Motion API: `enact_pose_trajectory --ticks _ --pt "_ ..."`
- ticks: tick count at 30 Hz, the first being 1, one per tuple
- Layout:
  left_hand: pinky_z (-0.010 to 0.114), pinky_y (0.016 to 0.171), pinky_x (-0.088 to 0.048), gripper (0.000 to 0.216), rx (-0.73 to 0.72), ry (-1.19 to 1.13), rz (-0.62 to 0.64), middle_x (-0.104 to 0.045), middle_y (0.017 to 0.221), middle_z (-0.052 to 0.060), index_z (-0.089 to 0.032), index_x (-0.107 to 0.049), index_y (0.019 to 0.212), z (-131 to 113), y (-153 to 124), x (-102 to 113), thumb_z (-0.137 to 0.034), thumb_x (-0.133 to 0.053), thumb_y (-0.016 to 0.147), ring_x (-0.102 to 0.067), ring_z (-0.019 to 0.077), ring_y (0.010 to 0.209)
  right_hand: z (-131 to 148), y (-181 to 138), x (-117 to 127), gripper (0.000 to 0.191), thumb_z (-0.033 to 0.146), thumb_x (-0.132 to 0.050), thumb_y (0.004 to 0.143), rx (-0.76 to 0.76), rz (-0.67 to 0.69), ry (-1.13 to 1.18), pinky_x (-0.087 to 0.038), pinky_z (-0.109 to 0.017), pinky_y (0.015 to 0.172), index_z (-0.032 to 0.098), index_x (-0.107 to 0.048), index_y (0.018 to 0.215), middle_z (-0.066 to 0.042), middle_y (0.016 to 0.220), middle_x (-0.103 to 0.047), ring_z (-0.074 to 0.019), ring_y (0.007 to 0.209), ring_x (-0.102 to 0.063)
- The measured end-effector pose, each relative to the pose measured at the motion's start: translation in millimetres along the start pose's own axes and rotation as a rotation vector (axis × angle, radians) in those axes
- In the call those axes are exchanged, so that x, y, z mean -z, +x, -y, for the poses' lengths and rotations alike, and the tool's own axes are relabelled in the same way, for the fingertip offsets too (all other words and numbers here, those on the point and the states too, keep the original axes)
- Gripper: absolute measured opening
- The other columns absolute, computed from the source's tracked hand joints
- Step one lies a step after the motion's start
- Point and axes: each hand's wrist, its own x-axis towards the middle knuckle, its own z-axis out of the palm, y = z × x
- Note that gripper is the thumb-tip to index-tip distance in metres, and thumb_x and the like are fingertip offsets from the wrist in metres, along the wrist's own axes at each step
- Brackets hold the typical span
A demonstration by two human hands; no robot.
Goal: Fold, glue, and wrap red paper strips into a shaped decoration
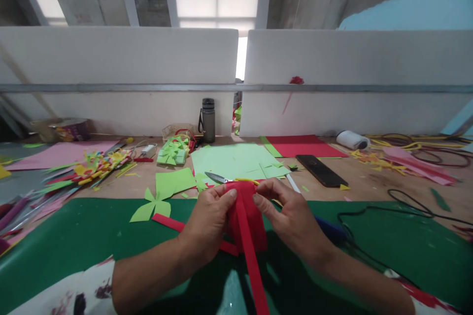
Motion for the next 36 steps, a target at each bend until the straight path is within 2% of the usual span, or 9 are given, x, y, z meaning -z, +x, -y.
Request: enact_pose_trajectory --ticks 4,7,11,16,20,26,36 --pt "0.020 0.042 -0.042 0.029 -0.018 0.126 -0.051 -0.063 0.061 0.002 -0.011 -0.058 0.089 2 -2 -2 -0.036 -0.063 0.075 -0.057 0.0124 0.047 3 7 2 0.009 0.029 -0.052 0.085 -0.047 0.005 0.068 -0.048 -0.029 0.067 0.021 -0.055 0.088 0.000 0.083 -0.062 -0.0156 0.076 -0.060" --pt "0.020 0.044 -0.043 0.028 -0.036 0.148 -0.057 -0.062 0.060 0.000 -0.013 -0.057 0.084 1 -5 -3 -0.036 -0.067 0.072 -0.058 0.0123 0.048 7 11 4 0.003 0.023 -0.053 0.083 0.045 -0.023 0.046 -0.048 -0.031 0.073 0.021 -0.054 0.081 -0.002 0.089 -0.060 -0.0167 0.083 -0.058" --pt "0.023 0.050 -0.048 0.028 -0.040 0.118 -0.037 -0.064 0.062 0.000 -0.014 -0.057 0.084 0 -6 -5 -0.033 -0.071 0.068 -0.060 0.0130 0.051 15 11 8 0.009 0.015 -0.054 0.081 0.185 -0.047 -0.052 -0.046 -0.036 0.083 0.021 -0.055 0.074 -0.005 0.101 -0.058 -0.0199 0.096 -0.056" --pt "0.023 0.055 -0.048 0.023 -0.045 0.114 -0.045 -0.066 0.066 0.002 -0.012 -0.059 0.079 -2 -8 -8 -0.026 -0.072 0.067 -0.061 0.0128 0.056 21 11 11 0.010 0.011 -0.054 0.080 0.291 0.007 -0.183 -0.043 -0.042 0.088 0.019 -0.058 0.075 -0.009 0.110 -0.055 -0.0236 0.107 -0.051" --pt "0.021 0.052 -0.045 0.019 -0.048 0.164 -0.070 -0.065 0.062 0.002 -0.012 -0.059 0.073 -3 -9 -10 -0.023 -0.072 0.066 -0.059 0.0118 0.054 22 12 11 0.010 0.013 -0.054 0.080 0.304 0.039 -0.269 -0.042 -0.048 0.090 0.018 -0.057 0.072 -0.011 0.108 -0.057 -0.0258 0.110 -0.049" --pt "0.025 0.060 -0.047 0.020 -0.067 0.221 -0.024 -0.065 0.066 0.003 -0.013 -0.060 0.076 0 -13 -10 -0.030 -0.068 0.070 -0.061 0.0155 0.063 21 10 11 0.013 0.011 -0.053 0.079 0.318 0.064 -0.343 -0.038 -0.053 0.093 0.019 -0.057 0.070 -0.011 0.113 -0.060 -0.0282 0.117 -0.046" --pt "0.019 0.051 -0.040 0.013 -0.082 0.274 -0.035 -0.061 0.062 0.000 -0.014 -0.059 0.077 2 -15 -11 -0.027 -0.060 0.077 -0.052 0.0086 0.052 27 10 13 0.015 0.008 -0.050 0.077 0.227 0.106 -0.320 -0.036 -0.053 0.092 0.019 -0.056 0.069 -0.009 0.108 -0.063 -0.0260 0.110 -0.051"
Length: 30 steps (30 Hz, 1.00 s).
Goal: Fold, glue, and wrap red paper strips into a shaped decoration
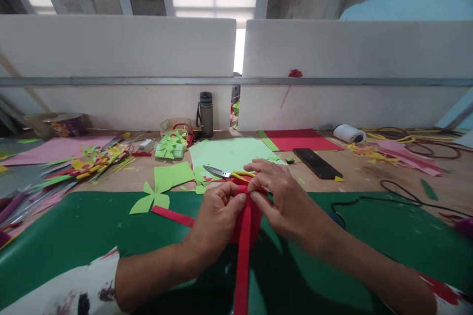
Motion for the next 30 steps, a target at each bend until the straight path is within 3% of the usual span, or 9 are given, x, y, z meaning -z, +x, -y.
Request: enact_pose_trajectory --ticks 8,17,30 --pt "0.020 0.053 -0.043 0.013 0.025 0.009 0.004 -0.063 0.062 0.001 -0.013 -0.060 0.076 -5 0 -1 -0.026 -0.062 0.074 -0.056 0.0112 0.055 -1 1 0 0.015 0.010 -0.052 0.077 -0.065 0.039 -0.030 -0.028 -0.056 0.095 0.019 -0.053 0.065 -0.008 0.107 -0.063 -0.0274 0.114 -0.048" --pt "0.021 0.045 -0.046 0.011 0.305 0.073 0.144 -0.063 0.057 0.002 -0.010 -0.062 0.066 -2 4 0 -0.021 -0.060 0.070 -0.057 0.0113 0.047 -8 12 5 0.017 0.006 -0.050 0.070 -0.185 0.036 0.075 -0.033 -0.047 0.091 0.018 -0.052 0.058 -0.011 0.105 -0.062 -0.0252 0.110 -0.051" --pt "0.021 0.052 -0.049 0.017 0.351 -0.020 0.200 -0.065 0.064 0.004 -0.009 -0.066 0.075 9 4 3 -0.010 -0.068 0.058 -0.060 0.0114 0.055 -21 16 -1 0.019 0.010 -0.051 0.072 -0.285 0.033 0.222 -0.033 -0.044 0.092 0.018 -0.049 0.055 -0.008 0.108 -0.061 -0.0230 0.108 -0.053"
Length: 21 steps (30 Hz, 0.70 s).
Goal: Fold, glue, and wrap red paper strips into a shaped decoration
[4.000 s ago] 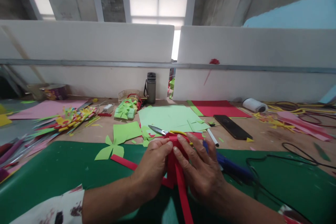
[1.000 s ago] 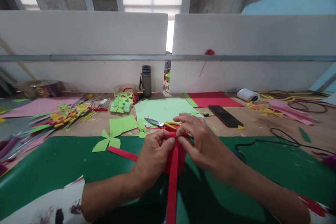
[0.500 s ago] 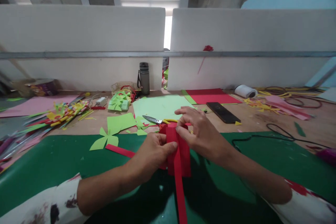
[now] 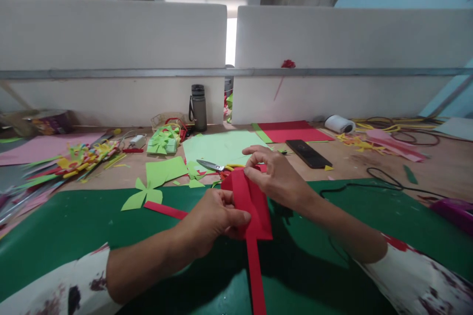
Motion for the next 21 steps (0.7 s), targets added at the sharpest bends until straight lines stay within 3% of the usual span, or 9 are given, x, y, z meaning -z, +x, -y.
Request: enact_pose_trajectory --ticks 11,15,18,21 --pt "0.028 0.058 -0.053 0.029 0.039 0.002 -0.019 -0.068 0.070 0.006 -0.010 -0.067 0.081 7 3 4 -0.010 -0.072 0.053 -0.064 0.0160 0.061 -3 0 -2 0.017 0.009 -0.051 0.072 0.020 0.014 0.029 -0.034 -0.042 0.093 0.018 -0.051 0.057 -0.009 0.109 -0.061 -0.0228 0.108 -0.053" --pt "0.026 0.054 -0.052 0.028 0.026 0.013 -0.029 -0.068 0.068 0.006 -0.009 -0.067 0.080 5 4 4 -0.010 -0.073 0.052 -0.064 0.0163 0.058 -5 0 -3 0.016 0.011 -0.053 0.072 0.033 -0.015 0.034 -0.034 -0.039 0.093 0.018 -0.052 0.058 -0.008 0.109 -0.061 -0.0224 0.107 -0.054" --pt "0.028 0.055 -0.053 0.031 0.000 -0.035 -0.073 -0.069 0.070 0.008 -0.009 -0.067 0.082 -2 5 5 -0.009 -0.073 0.052 -0.065 0.0181 0.059 -10 0 -3 0.004 0.020 -0.054 0.077 0.018 -0.092 0.041 -0.037 -0.037 0.090 0.019 -0.057 0.080 -0.009 0.118 -0.057 -0.0223 0.108 -0.052" --pt "0.031 0.060 -0.055 0.032 -0.077 -0.108 -0.119 -0.070 0.077 0.009 -0.009 -0.066 0.086 -12 8 13 -0.010 -0.072 0.055 -0.066 0.0190 0.063 -16 -4 -2 0.019 0.031 -0.054 0.080 -0.026 -0.190 0.071 -0.042 -0.032 0.078 0.019 -0.055 0.095 -0.007 0.104 -0.060 -0.0201 0.092 -0.056"
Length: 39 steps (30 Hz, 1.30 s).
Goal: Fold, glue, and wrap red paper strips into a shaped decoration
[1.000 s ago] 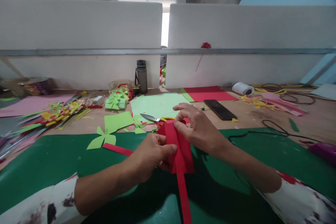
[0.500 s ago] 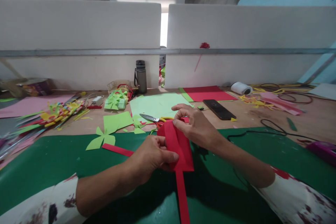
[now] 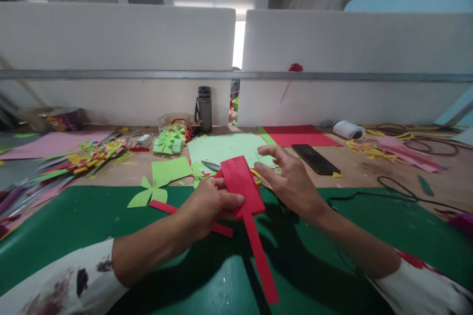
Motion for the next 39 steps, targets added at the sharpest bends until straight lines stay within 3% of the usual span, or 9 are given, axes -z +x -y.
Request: enact_pose_trajectory --ticks 2,4,7,10,14,20,39 --pt "0.029 0.058 -0.054 0.030 -0.053 -0.027 -0.037 -0.069 0.077 0.008 -0.009 -0.066 0.086 -6 5 6 -0.010 -0.072 0.057 -0.065 0.0170 0.062 -4 -5 1 0.019 0.037 -0.052 0.082 -0.039 0.034 0.033 -0.042 -0.028 0.064 0.019 -0.055 0.084 -0.002 0.080 -0.060 -0.0165 0.072 -0.055" --pt "0.026 0.055 -0.053 0.027 -0.081 -0.037 -0.075 -0.068 0.073 0.007 -0.009 -0.066 0.083 -10 9 12 -0.010 -0.073 0.057 -0.063 0.0152 0.058 -8 -11 0 0.031 0.045 -0.046 0.085 -0.094 0.192 0.064 -0.036 -0.026 0.053 0.019 -0.053 0.069 0.001 0.062 -0.053 -0.0137 0.058 -0.049" --pt "0.026 0.053 -0.053 0.022 -0.098 -0.044 -0.115 -0.067 0.069 0.006 -0.009 -0.065 0.078 -12 15 18 -0.009 -0.072 0.056 -0.062 0.0145 0.055 -13 -21 -9 0.046 0.054 -0.042 0.084 -0.201 0.506 0.196 -0.034 -0.025 0.052 0.017 -0.052 0.059 0.000 0.055 -0.052 -0.0125 0.054 -0.048" --pt "0.026 0.052 -0.052 0.020 -0.102 -0.045 -0.122 -0.067 0.066 0.005 -0.009 -0.064 0.075 -10 18 20 -0.008 -0.072 0.056 -0.061 0.0133 0.052 -14 -31 -22 0.045 0.055 -0.048 0.080 -0.311 0.669 0.324 -0.030 -0.023 0.048 0.016 -0.052 0.057 0.001 0.052 -0.051 -0.0100 0.049 -0.043" --pt "0.026 0.053 -0.052 0.019 -0.101 -0.036 -0.102 -0.067 0.066 0.005 -0.009 -0.064 0.074 -8 21 22 -0.008 -0.073 0.057 -0.061 0.0132 0.052 -14 -36 -31 0.039 0.044 -0.053 0.078 -0.365 0.668 0.331 -0.023 -0.023 0.044 0.017 -0.046 0.050 0.004 0.045 -0.042 -0.0072 0.043 -0.033" --pt "0.024 0.051 -0.051 0.016 -0.090 -0.024 -0.095 -0.067 0.068 0.007 -0.008 -0.062 0.075 -6 23 23 -0.007 -0.070 0.061 -0.061 0.0130 0.052 -11 -36 -29 0.033 0.036 -0.050 0.078 -0.420 0.662 0.318 -0.026 -0.021 0.041 0.018 -0.046 0.050 0.003 0.044 -0.050 -0.0071 0.038 -0.040" --pt "0.025 0.050 -0.051 0.019 -0.126 0.051 -0.160 -0.067 0.064 0.006 -0.009 -0.063 0.073 -10 20 21 -0.011 -0.073 0.058 -0.062 0.0145 0.053 -12 -40 -28 0.032 0.031 -0.047 0.081 -0.327 0.659 0.211 -0.028 -0.021 0.042 0.018 -0.047 0.052 0.004 0.045 -0.048 -0.0080 0.041 -0.040"
